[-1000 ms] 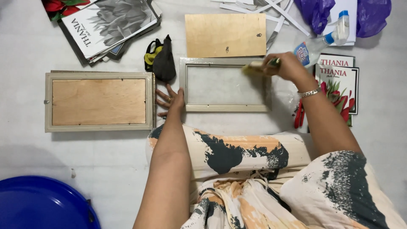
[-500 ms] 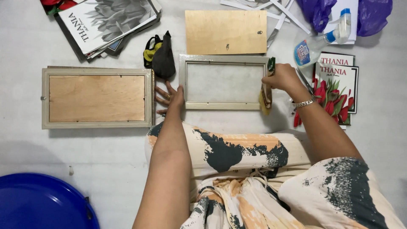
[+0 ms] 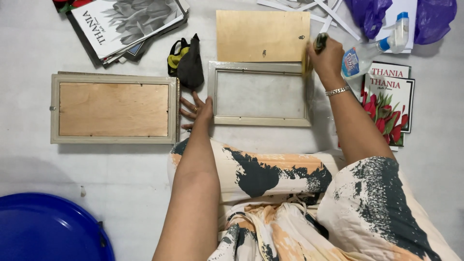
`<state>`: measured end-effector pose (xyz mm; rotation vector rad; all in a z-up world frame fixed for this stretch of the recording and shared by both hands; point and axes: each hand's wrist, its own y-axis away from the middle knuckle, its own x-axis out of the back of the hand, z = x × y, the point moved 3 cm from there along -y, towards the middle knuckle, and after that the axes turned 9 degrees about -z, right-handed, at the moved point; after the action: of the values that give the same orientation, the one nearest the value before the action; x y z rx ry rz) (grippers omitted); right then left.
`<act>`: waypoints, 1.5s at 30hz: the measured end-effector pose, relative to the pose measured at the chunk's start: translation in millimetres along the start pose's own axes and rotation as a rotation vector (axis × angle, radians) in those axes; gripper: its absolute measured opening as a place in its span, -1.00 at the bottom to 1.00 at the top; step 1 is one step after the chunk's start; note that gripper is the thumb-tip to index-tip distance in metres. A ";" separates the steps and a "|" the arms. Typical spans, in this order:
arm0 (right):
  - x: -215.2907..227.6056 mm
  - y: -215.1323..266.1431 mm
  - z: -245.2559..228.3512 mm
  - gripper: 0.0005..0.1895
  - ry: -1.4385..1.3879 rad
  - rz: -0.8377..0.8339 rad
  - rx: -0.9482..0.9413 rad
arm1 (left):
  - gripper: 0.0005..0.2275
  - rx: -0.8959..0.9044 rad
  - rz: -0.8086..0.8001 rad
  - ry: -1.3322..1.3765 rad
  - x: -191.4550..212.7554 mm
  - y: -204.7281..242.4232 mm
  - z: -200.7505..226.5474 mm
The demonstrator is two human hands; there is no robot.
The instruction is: Cleaning and preparing a glass picture frame using a brush and a cloth
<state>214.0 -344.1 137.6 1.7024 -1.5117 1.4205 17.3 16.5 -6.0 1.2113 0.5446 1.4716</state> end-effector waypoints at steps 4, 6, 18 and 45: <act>37.6 6.9 -25.9 -0.85 -0.259 -0.025 0.136 | -0.27 0.019 -0.011 -0.014 -0.2 -3.0 -2.3; 53.2 12.1 -32.8 -0.84 -0.095 -0.446 -0.027 | -0.28 -0.024 0.014 0.018 -0.9 -6.7 -1.0; 30.5 47.5 -105.1 -0.49 0.285 -1.212 -0.095 | -0.33 -0.070 0.118 -0.001 -26.6 -70.7 -24.4; -84.4 8.0 -232.4 -0.66 -0.436 -1.065 -0.024 | -0.36 -0.044 0.094 0.104 -25.0 -53.8 -17.6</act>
<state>127.8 -112.3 145.5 2.3335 -0.5239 0.4801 22.6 14.2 -67.6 1.1435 0.5281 1.6251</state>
